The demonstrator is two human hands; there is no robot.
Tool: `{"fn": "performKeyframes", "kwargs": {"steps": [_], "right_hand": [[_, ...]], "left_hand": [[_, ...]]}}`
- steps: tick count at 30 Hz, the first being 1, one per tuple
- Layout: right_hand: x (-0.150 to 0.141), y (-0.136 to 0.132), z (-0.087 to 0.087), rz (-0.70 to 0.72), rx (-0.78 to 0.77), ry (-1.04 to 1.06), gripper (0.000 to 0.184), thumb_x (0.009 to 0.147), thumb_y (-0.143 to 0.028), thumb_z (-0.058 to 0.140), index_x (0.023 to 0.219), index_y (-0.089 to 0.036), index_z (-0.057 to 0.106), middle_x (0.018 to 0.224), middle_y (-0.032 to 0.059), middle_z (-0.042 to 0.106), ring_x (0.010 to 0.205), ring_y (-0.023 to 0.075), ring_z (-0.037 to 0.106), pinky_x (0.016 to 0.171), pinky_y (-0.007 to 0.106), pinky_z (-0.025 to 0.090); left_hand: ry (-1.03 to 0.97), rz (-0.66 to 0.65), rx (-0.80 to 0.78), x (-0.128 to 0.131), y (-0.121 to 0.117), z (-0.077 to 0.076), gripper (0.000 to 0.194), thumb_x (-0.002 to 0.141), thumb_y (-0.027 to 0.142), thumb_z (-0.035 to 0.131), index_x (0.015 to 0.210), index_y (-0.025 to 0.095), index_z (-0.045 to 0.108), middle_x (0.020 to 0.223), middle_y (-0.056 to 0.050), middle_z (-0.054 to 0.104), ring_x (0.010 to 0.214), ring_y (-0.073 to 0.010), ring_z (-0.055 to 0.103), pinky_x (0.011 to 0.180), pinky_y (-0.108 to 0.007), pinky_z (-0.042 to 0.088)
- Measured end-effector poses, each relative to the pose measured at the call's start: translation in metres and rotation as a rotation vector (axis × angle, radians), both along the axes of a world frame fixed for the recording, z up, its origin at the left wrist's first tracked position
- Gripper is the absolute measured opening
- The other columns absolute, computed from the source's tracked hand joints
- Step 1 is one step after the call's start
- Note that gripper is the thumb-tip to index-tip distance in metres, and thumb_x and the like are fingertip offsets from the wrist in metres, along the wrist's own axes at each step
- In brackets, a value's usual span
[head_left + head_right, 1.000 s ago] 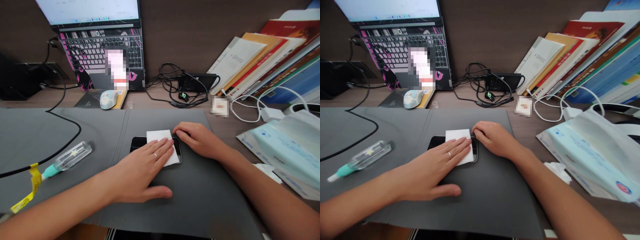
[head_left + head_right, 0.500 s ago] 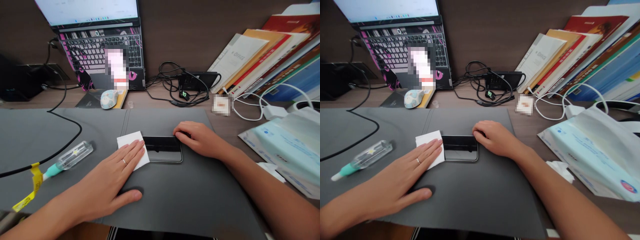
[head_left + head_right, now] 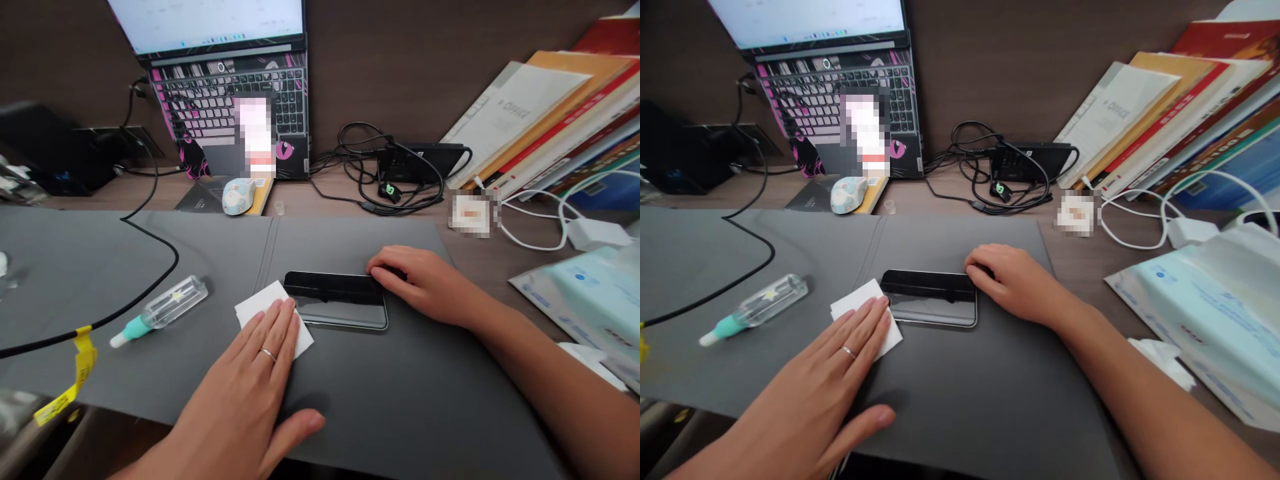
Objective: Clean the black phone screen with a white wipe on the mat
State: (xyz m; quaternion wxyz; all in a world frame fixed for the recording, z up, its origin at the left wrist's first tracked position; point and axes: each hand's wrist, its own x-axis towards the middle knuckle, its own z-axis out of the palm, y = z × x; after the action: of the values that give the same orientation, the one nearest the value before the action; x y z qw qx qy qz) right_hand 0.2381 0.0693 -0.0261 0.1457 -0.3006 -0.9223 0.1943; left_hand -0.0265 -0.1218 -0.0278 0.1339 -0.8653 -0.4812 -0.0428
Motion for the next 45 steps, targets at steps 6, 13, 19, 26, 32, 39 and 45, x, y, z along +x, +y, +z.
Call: {"fn": "performKeyframes", "kwargs": {"steps": [6, 13, 19, 26, 32, 39, 45], "right_hand": [[-0.001, 0.001, -0.001, 0.005, 0.005, 0.003, 0.029, 0.104, -0.036, 0.043, 0.092, -0.021, 0.064, 0.089, 0.005, 0.069, 0.083, 0.0206, 0.063, 0.075, 0.034, 0.044], [-0.003, 0.002, -0.001, -0.008, -0.016, -0.005, 0.032, 0.105, -0.042, 0.043, 0.091, -0.022, 0.065, 0.089, 0.0051, 0.07, 0.083, 0.0215, 0.064, 0.075, 0.035, 0.044], [-0.002, 0.001, 0.0, -0.007, -0.02, 0.013, 0.033, 0.105, -0.044, 0.045, 0.091, -0.022, 0.065, 0.089, 0.0049, 0.07, 0.084, 0.0217, 0.065, 0.076, 0.035, 0.045], [-0.004, 0.001, -0.001, 0.0, -0.023, 0.1, 0.034, 0.106, -0.045, 0.045, 0.1, -0.021, 0.069, 0.092, 0.0058, 0.067, 0.086, 0.0207, 0.064, 0.078, 0.034, 0.047], [0.0, 0.005, -0.006, -0.033, -0.014, 0.193, 0.031, 0.105, -0.042, 0.047, 0.108, -0.02, 0.069, 0.1, 0.0077, 0.069, 0.091, 0.0213, 0.066, 0.082, 0.035, 0.051], [0.001, 0.006, -0.004, -0.02, -0.005, 0.184, 0.03, 0.105, -0.041, 0.049, 0.11, -0.02, 0.07, 0.101, 0.0087, 0.071, 0.093, 0.0226, 0.067, 0.083, 0.037, 0.052], [0.003, 0.006, -0.003, -0.024, 0.007, 0.182, 0.032, 0.106, -0.041, 0.048, 0.111, -0.019, 0.07, 0.101, 0.0086, 0.072, 0.092, 0.022, 0.067, 0.082, 0.036, 0.051]], "left_hand": [[-0.074, 0.066, -0.087, 0.001, 0.01, -0.004, 0.086, 0.103, 0.067, 0.039, 0.158, 0.002, 0.03, 0.16, -0.026, 0.042, 0.15, -0.0375, 0.043, 0.115, -0.049, 0.047], [-0.117, 0.098, -0.254, 0.0, 0.039, -0.004, 0.093, 0.103, 0.071, 0.03, 0.161, -0.001, 0.026, 0.168, -0.025, 0.024, 0.158, -0.0373, 0.025, 0.125, -0.054, 0.036], [-0.131, 0.086, -0.42, 0.013, 0.059, 0.001, 0.109, 0.095, 0.083, 0.031, 0.163, -0.002, 0.019, 0.171, -0.023, 0.01, 0.16, -0.0364, 0.012, 0.13, -0.054, 0.025], [-0.21, -0.086, -0.465, 0.037, 0.076, 0.0, 0.117, 0.091, 0.088, 0.032, 0.164, -0.001, 0.014, 0.172, -0.021, 0.004, 0.161, -0.0322, 0.001, 0.133, -0.045, 0.012], [-0.212, -0.188, -0.493, 0.06, 0.084, 0.007, 0.119, 0.091, 0.084, 0.042, 0.162, -0.007, 0.014, 0.17, -0.028, 0.005, 0.161, -0.0344, -0.001, 0.134, -0.044, 0.005], [-0.229, -0.228, -0.456, 0.06, 0.073, 0.009, 0.119, 0.089, 0.086, 0.042, 0.161, -0.005, 0.019, 0.17, -0.026, 0.009, 0.161, -0.0332, 0.002, 0.134, -0.043, 0.008], [-0.222, -0.226, -0.438, 0.032, 0.059, 0.001, 0.113, 0.092, 0.086, 0.036, 0.162, -0.001, 0.02, 0.171, -0.024, 0.007, 0.161, -0.0342, 0.004, 0.133, -0.047, 0.015]]}}
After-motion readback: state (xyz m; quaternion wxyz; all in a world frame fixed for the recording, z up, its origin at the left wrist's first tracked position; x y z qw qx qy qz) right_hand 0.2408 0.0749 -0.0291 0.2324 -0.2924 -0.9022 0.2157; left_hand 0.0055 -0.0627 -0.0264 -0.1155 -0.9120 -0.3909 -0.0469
